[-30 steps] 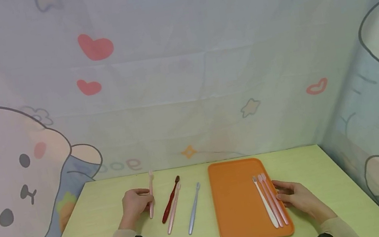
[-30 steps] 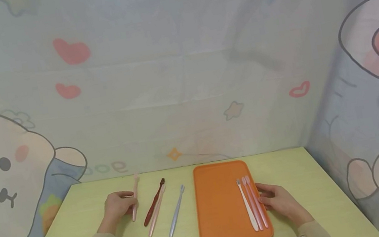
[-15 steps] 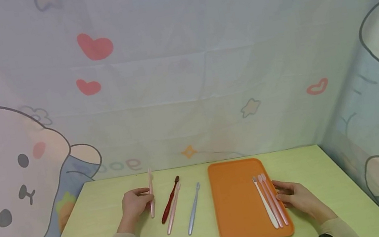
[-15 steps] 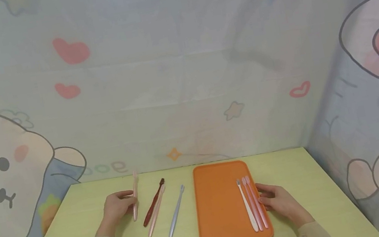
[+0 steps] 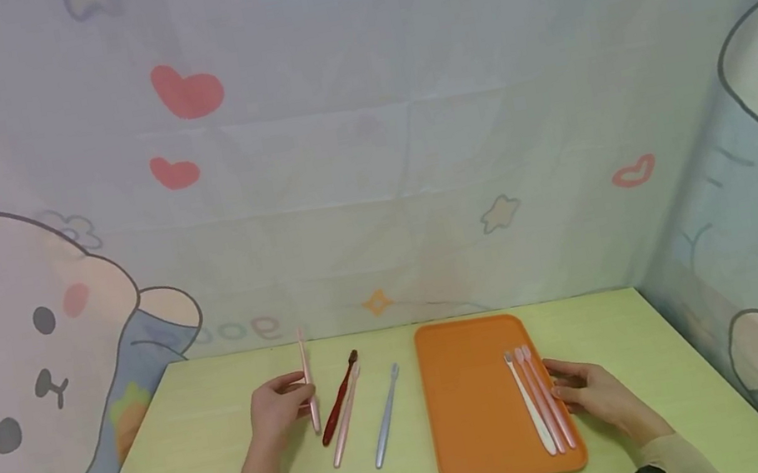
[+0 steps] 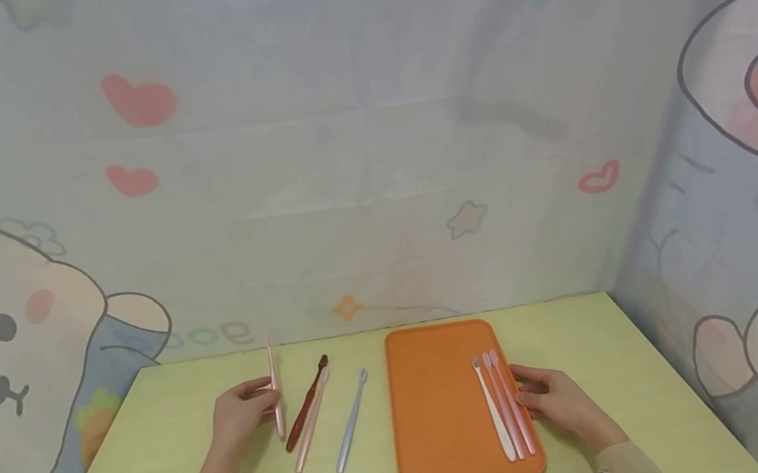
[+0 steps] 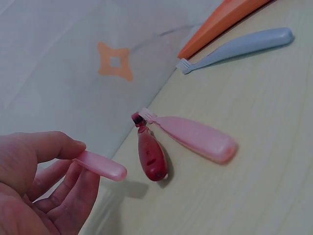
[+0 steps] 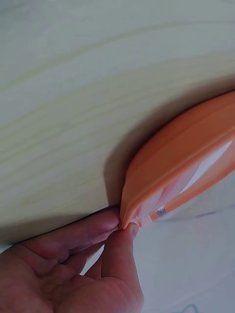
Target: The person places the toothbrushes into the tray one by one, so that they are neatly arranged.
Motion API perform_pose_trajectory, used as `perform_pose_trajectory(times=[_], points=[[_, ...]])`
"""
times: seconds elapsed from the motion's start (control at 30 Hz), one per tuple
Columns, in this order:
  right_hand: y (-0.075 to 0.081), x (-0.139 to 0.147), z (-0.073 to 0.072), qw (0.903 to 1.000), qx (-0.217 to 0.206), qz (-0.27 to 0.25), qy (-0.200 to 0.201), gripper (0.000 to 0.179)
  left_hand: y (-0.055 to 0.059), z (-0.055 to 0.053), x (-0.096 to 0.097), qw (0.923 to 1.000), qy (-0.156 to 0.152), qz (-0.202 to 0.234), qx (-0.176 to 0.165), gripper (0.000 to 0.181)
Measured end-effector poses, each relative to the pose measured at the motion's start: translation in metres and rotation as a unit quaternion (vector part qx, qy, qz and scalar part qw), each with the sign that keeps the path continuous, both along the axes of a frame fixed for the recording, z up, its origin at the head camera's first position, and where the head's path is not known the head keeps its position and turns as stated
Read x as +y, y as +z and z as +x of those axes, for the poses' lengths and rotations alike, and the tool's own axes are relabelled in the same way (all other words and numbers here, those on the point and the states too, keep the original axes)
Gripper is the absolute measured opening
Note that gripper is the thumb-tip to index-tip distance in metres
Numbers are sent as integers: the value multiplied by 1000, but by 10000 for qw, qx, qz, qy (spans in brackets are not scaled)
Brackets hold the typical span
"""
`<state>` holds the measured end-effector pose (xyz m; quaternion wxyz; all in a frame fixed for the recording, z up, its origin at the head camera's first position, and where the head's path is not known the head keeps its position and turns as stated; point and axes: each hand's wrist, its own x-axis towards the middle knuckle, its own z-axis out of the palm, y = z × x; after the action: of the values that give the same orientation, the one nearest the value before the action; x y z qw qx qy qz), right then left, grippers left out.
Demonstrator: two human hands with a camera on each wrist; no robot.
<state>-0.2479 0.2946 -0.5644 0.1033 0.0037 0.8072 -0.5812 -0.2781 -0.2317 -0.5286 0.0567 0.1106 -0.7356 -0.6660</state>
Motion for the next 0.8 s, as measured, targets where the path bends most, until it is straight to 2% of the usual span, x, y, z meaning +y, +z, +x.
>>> perform_pose_trajectory(times=[0.33, 0.8], points=[[2, 0, 1, 10000, 72, -17, 29, 62, -1, 4, 11, 9995, -21, 312, 104, 37], [0, 1, 0, 9999, 99, -96, 76, 62, 4, 9, 43, 9983, -145, 542, 174, 35]])
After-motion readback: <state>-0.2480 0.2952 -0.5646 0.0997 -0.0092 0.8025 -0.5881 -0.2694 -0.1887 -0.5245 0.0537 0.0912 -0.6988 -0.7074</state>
